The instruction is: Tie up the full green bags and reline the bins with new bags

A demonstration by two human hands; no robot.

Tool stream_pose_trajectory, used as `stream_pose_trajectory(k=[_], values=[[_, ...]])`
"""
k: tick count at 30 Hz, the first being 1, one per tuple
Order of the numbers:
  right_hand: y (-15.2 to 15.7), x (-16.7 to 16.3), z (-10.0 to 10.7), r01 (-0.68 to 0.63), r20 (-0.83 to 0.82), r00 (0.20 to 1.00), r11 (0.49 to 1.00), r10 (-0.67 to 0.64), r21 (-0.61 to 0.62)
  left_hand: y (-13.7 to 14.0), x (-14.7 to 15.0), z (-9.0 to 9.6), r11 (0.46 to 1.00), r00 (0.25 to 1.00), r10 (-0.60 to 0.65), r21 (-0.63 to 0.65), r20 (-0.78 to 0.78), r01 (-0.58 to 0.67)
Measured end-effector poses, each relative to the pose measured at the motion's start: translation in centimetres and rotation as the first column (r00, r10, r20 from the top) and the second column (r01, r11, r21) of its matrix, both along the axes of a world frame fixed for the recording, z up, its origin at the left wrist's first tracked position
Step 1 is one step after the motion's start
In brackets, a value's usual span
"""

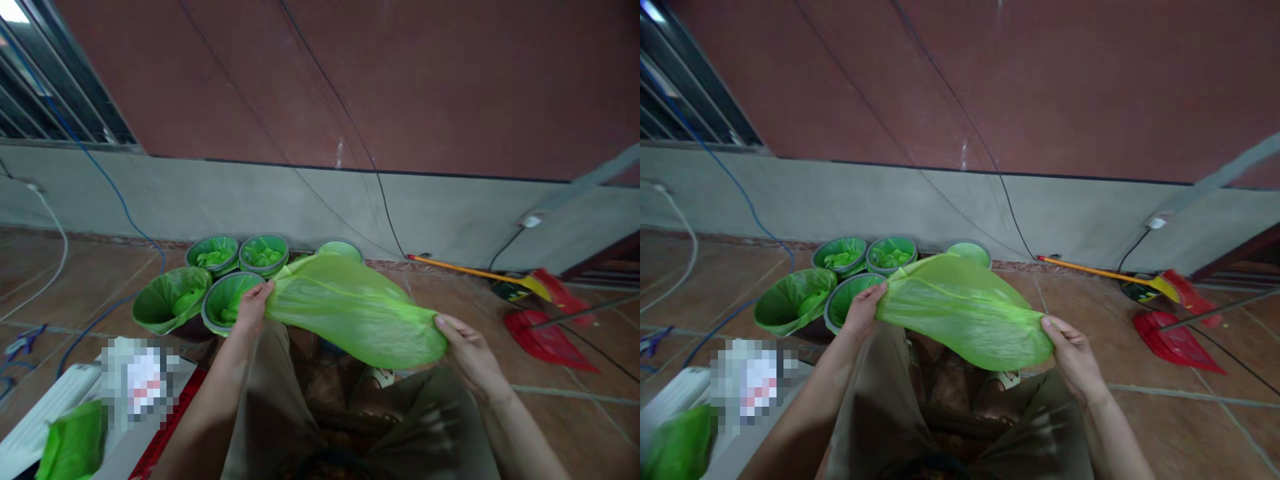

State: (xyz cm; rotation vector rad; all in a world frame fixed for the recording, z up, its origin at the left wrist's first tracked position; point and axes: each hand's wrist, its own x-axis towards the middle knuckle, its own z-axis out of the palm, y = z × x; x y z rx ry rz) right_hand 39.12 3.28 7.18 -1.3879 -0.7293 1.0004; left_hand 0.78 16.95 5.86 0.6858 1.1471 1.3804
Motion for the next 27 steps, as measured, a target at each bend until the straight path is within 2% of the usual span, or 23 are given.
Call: stream_pose_trajectory(k=[3,6,9,10,12,14,15,16,18,19,21,23,25,27], values=[[0.1,0.3,-0.4,0.126,0.074,0.989,0.991,-0.129,0.051,0.1,0.5,-0.3,1.0,0.999,0.021,0.02,-0.028,-0.021],[0.1,1.4,-0.9,0.205,0.159,0.964,0.976,-0.215,0.077,0.0,1.1,-0.3,0.998,0.999,0.029,0.054,0.013,-0.03],[-0.2,3.3,-1.4,0.217,0.388,0.9,0.976,-0.197,-0.008,-0.3,1.6,-0.1,0.992,0.999,-0.043,0.117,0.027,0.04],[-0.3,3.7,-1.3,0.225,0.507,0.847,0.972,-0.16,-0.069,-0.4,1.8,0.0,0.986,0.997,-0.081,0.146,0.007,0.079],[-0.5,3.5,-0.7,0.268,0.734,0.673,0.955,-0.094,-0.123,-0.7,2.5,0.5,0.968,0.987,-0.151,0.195,-0.057,0.159],[-0.5,1.6,0.9,0.265,0.866,0.49,0.963,-0.098,-0.041,-1.2,3.6,1.3,0.95,0.973,-0.197,0.221,-0.125,0.22],[-0.4,-0.1,1.9,0.227,0.893,0.431,0.973,-0.13,0.032,-1.5,4.4,1.8,0.942,0.963,-0.218,0.226,-0.157,0.25],[-0.2,-2.0,3.0,0.156,0.893,0.432,0.986,-0.124,0.062,-2.0,5.2,2.3,0.931,0.951,-0.242,0.231,-0.192,0.283],[0.7,-6.0,4.9,-0.025,0.85,0.527,0.999,-0.005,0.021,-3.2,7.2,3.3,0.894,0.911,-0.295,0.254,-0.287,0.37],[1.4,-7.7,5.5,-0.077,0.826,0.561,0.997,0.054,-0.014,-3.9,8.3,3.7,0.864,0.88,-0.319,0.275,-0.352,0.423],[2.9,-10.0,5.7,-0.092,0.814,0.563,0.99,0.141,-0.108,-5.7,10.5,3.9,0.775,0.79,-0.363,0.312,-0.493,0.55],[4.2,-10.6,4.6,-0.07,0.835,0.511,0.978,0.204,-0.197,-7.5,12.5,3.5,0.686,0.699,-0.389,0.318,-0.6,0.655],[4.5,-9.7,3.3,-0.082,0.853,0.455,0.966,0.254,-0.244,-9.1,13.9,2.4,0.651,0.642,-0.388,0.297,-0.661,0.699],[3.6,-8.0,2.6,-0.131,0.859,0.434,0.963,0.271,-0.237,-10.1,14.7,0.9,0.618,0.611,-0.428,0.278,-0.666,0.736]])
